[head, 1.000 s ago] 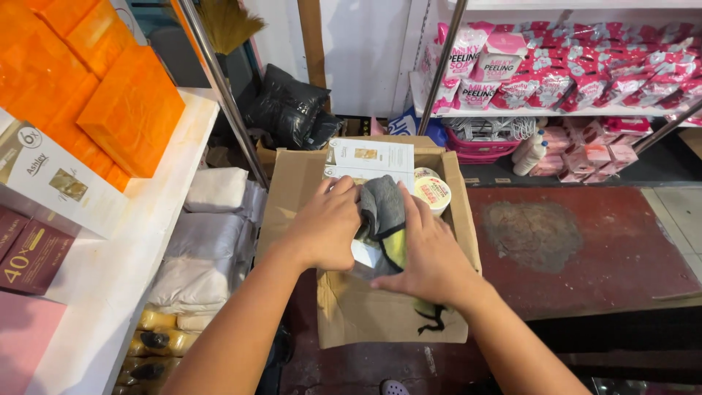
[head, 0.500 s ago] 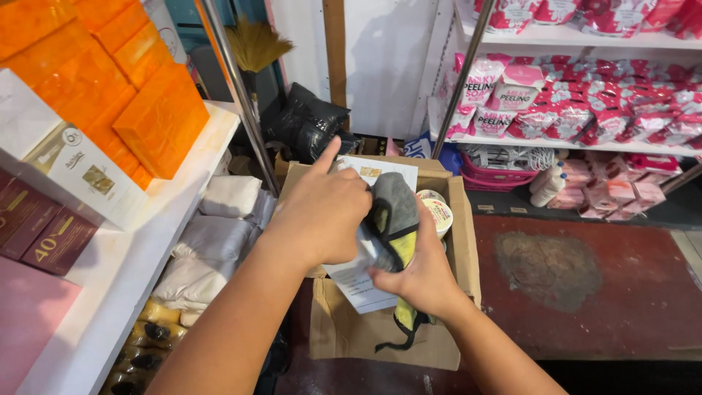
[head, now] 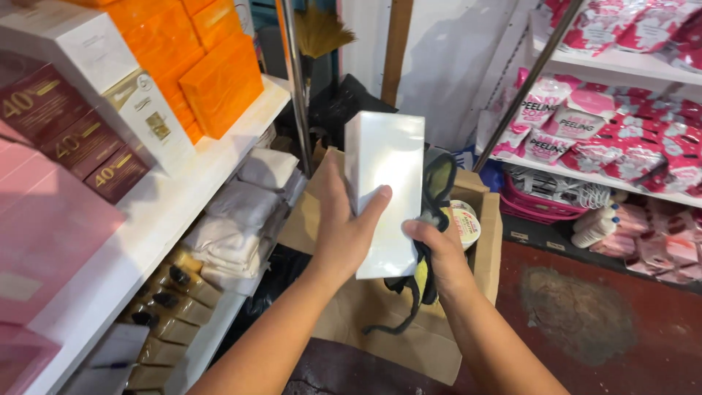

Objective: The person wipes white product boxes with a gray cloth and places them on a white shelf. The person repeatedly takes boxes from a cardboard box, wipes them, and arranges them on the shelf.

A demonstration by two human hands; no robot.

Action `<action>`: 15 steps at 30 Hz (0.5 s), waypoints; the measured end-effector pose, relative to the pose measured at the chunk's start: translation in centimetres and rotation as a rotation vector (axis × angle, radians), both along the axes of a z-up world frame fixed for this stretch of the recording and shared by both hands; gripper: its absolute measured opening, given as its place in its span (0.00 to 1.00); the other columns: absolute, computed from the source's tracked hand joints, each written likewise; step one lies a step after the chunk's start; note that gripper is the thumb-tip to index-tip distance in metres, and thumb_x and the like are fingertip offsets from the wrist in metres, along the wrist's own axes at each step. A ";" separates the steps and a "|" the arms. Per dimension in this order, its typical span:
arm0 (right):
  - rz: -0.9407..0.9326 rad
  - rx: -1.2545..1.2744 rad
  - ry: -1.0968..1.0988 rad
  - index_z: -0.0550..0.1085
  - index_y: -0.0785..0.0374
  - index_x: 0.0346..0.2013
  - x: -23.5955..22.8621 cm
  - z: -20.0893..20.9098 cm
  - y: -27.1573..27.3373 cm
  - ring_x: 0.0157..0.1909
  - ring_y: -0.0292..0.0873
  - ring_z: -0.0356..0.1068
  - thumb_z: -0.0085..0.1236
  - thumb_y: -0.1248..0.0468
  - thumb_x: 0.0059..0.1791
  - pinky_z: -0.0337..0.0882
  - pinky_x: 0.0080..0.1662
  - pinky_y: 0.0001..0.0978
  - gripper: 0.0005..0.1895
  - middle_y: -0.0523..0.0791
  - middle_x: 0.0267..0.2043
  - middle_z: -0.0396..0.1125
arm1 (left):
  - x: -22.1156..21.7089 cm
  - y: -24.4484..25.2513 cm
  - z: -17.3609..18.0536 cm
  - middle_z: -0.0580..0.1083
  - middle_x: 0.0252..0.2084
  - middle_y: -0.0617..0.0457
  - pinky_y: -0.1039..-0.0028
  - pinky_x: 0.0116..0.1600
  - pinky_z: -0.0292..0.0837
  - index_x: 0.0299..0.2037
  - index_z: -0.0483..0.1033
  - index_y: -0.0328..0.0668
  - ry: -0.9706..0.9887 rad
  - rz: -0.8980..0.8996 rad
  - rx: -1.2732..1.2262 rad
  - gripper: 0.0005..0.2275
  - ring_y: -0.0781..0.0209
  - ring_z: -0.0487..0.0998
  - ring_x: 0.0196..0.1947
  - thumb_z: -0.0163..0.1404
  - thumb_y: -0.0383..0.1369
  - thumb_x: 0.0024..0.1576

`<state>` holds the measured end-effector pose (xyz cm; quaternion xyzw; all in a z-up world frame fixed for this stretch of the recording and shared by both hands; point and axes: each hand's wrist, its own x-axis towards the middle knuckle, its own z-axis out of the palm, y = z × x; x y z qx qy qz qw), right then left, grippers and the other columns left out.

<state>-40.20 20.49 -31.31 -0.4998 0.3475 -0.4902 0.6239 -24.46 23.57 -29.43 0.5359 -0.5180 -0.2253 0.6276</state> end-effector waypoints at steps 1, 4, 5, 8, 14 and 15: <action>0.014 0.002 0.002 0.65 0.67 0.63 0.1 0.0 0.1 0.54 0.44 0.69 0.59 0.61 0.39 0.68 0.56 0.34 0.38 0.48 0.53 0.69 | -0.2 -0.2 -0.9 0.49 0.75 0.33 0.61 0.73 0.53 0.74 0.41 0.24 0.002 0.014 0.002 0.43 0.43 0.54 0.75 0.54 0.43 0.58; -0.053 -0.044 -0.014 0.64 0.66 0.64 0.6 0.2 0.2 0.53 0.42 0.69 0.60 0.64 0.40 0.68 0.56 0.34 0.37 0.47 0.54 0.69 | -0.1 -0.9 -2.7 0.56 0.74 0.39 0.66 0.70 0.57 0.74 0.46 0.29 0.169 -0.070 0.106 0.38 0.51 0.60 0.72 0.48 0.48 0.62; -0.076 -0.104 0.011 0.63 0.65 0.65 0.7 0.4 0.3 0.54 0.42 0.69 0.61 0.65 0.40 0.68 0.57 0.35 0.38 0.47 0.54 0.68 | 0.2 -1.0 -2.8 0.62 0.70 0.42 0.67 0.68 0.60 0.73 0.50 0.33 0.317 -0.117 0.165 0.37 0.53 0.64 0.69 0.47 0.50 0.60; -0.164 -0.328 0.203 0.61 0.64 0.67 0.9 0.1 1.4 0.58 0.46 0.65 0.64 0.65 0.41 0.66 0.60 0.39 0.41 0.49 0.57 0.63 | 1.0 -1.9 -4.8 0.71 0.61 0.44 0.66 0.62 0.67 0.71 0.59 0.37 0.605 -0.220 0.251 0.35 0.54 0.71 0.61 0.46 0.53 0.58; -0.264 -0.872 0.699 0.60 0.60 0.67 3.7 1.9 2.1 0.71 0.60 0.51 0.68 0.65 0.33 0.58 0.67 0.51 0.49 0.57 0.67 0.49 | 5.3 -6.0 -7.8 0.76 0.53 0.50 0.73 0.54 0.75 0.62 0.69 0.35 0.890 -0.478 0.281 0.28 0.61 0.79 0.51 0.45 0.53 0.63; -0.234 -0.894 0.741 0.60 0.58 0.67 4.4 2.2 1.7 0.72 0.63 0.49 0.67 0.66 0.31 0.57 0.67 0.52 0.50 0.58 0.69 0.47 | 6.0 -6.5 -8.3 0.76 0.49 0.49 0.72 0.49 0.79 0.59 0.70 0.34 1.012 -0.580 0.324 0.26 0.61 0.80 0.45 0.44 0.52 0.64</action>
